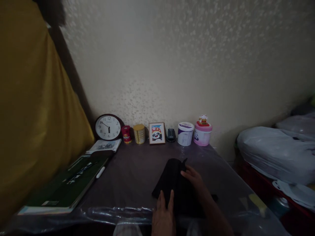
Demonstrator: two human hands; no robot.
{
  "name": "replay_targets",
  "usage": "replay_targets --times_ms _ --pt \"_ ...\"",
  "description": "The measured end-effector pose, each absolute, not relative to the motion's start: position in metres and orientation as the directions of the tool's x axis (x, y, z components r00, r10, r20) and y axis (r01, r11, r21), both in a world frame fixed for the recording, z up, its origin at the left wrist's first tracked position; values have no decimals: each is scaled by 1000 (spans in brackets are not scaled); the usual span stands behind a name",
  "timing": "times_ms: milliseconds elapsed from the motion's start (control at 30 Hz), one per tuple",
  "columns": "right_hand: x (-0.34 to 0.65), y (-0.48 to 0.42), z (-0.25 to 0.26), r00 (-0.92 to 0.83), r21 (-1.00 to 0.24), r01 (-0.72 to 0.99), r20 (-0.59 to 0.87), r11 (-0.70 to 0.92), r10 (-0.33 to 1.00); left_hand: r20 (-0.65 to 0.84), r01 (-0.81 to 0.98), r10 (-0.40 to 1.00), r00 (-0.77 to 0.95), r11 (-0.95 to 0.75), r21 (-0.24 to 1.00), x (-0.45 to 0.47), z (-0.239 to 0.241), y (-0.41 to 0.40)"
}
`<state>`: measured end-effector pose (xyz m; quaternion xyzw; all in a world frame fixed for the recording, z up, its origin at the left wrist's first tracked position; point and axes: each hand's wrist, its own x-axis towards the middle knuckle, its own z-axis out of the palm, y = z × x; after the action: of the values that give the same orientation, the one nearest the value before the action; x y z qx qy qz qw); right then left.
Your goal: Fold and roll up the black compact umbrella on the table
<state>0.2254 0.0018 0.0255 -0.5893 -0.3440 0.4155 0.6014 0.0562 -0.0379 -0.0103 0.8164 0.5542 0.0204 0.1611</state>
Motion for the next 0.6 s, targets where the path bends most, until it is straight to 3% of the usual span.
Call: replay_targets --times_ms 233,400,600 --pt "193 36 26 394 -997 14 -59 -70 917 -127 868 914 385 -312 387 54 -16 -35" --pt "179 50 12 367 -998 27 -40 -53 929 -157 866 907 391 -305 396 52 -15 -33" --pt "174 62 -2 319 -994 102 -3 -37 948 -90 841 904 419 -348 415 42 -20 -30"
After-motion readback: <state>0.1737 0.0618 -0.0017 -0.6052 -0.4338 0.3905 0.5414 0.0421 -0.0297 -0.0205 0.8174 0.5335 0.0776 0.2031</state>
